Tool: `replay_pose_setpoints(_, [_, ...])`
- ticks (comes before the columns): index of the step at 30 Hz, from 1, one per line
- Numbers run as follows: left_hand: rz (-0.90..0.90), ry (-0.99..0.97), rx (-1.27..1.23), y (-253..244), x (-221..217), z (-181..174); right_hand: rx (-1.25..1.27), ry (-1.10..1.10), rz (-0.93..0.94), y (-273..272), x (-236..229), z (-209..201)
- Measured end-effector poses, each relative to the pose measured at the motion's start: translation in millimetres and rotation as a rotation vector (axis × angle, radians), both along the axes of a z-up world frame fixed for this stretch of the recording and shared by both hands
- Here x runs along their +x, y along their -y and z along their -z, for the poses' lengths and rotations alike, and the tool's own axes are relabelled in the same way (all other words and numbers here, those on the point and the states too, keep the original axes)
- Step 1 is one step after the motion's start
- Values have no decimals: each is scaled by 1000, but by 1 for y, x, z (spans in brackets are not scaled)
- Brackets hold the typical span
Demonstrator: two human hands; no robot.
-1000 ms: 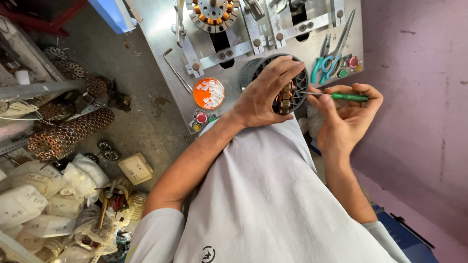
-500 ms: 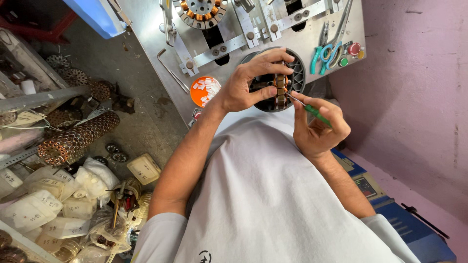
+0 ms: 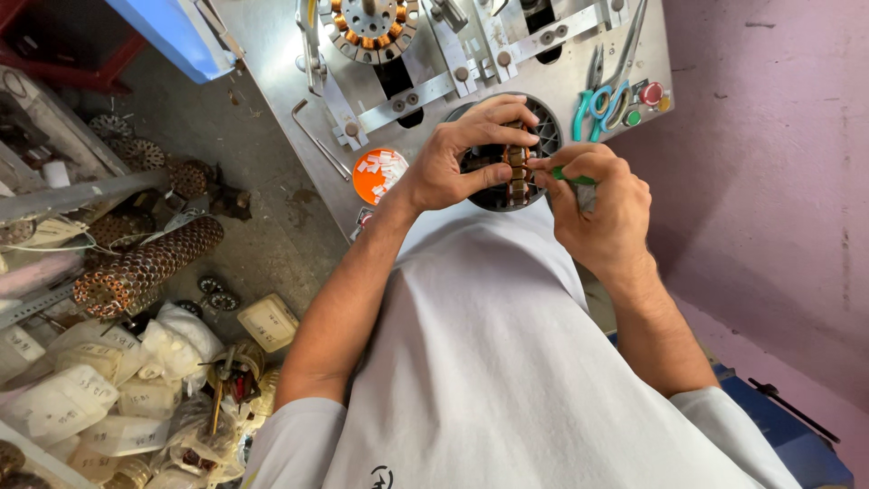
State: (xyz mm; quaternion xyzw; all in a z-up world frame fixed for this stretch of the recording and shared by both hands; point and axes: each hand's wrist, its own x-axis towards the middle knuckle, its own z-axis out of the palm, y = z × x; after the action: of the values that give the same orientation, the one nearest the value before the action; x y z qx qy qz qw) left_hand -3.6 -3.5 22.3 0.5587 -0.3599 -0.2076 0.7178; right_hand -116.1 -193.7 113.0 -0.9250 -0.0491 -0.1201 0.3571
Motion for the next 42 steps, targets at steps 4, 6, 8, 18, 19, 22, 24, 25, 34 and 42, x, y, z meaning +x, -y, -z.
replay_pose_setpoints(4, [-24,14,-5,-2,-2,-4,315,175,-14,-7,-5,-5])
replay_pose_setpoints(6, [-33,9,-3,-2,-2,-2,441,143,10,-6,-4,-2])
replay_pose_setpoints(8, [-44,14,4,-1,-6,1,513,76,28,-4,-5,2])
replay_pose_setpoints(18, [-86,52,7,3,-10,2,512,-225,-16,22,33,-6])
replay_pose_setpoints(19, [-94,54,14,2,-11,3,500,-257,-32,25,37,-7])
replay_pose_setpoints(22, [-89,55,-14,3,-12,5,412,-240,-159,28,43,-11])
replay_pose_setpoints(24, [-75,29,-27,2,-10,6,327,-163,-175,26,45,-11])
replay_pose_setpoints(25, [-70,14,-33,1,-10,6,285,-127,-184,25,45,-11])
replay_pose_setpoints(34, [-82,25,-19,1,-9,11,373,-244,-252,33,54,-5])
replay_pose_setpoints(42, [-110,59,0,0,-9,6,230,-10,-123,0,16,5])
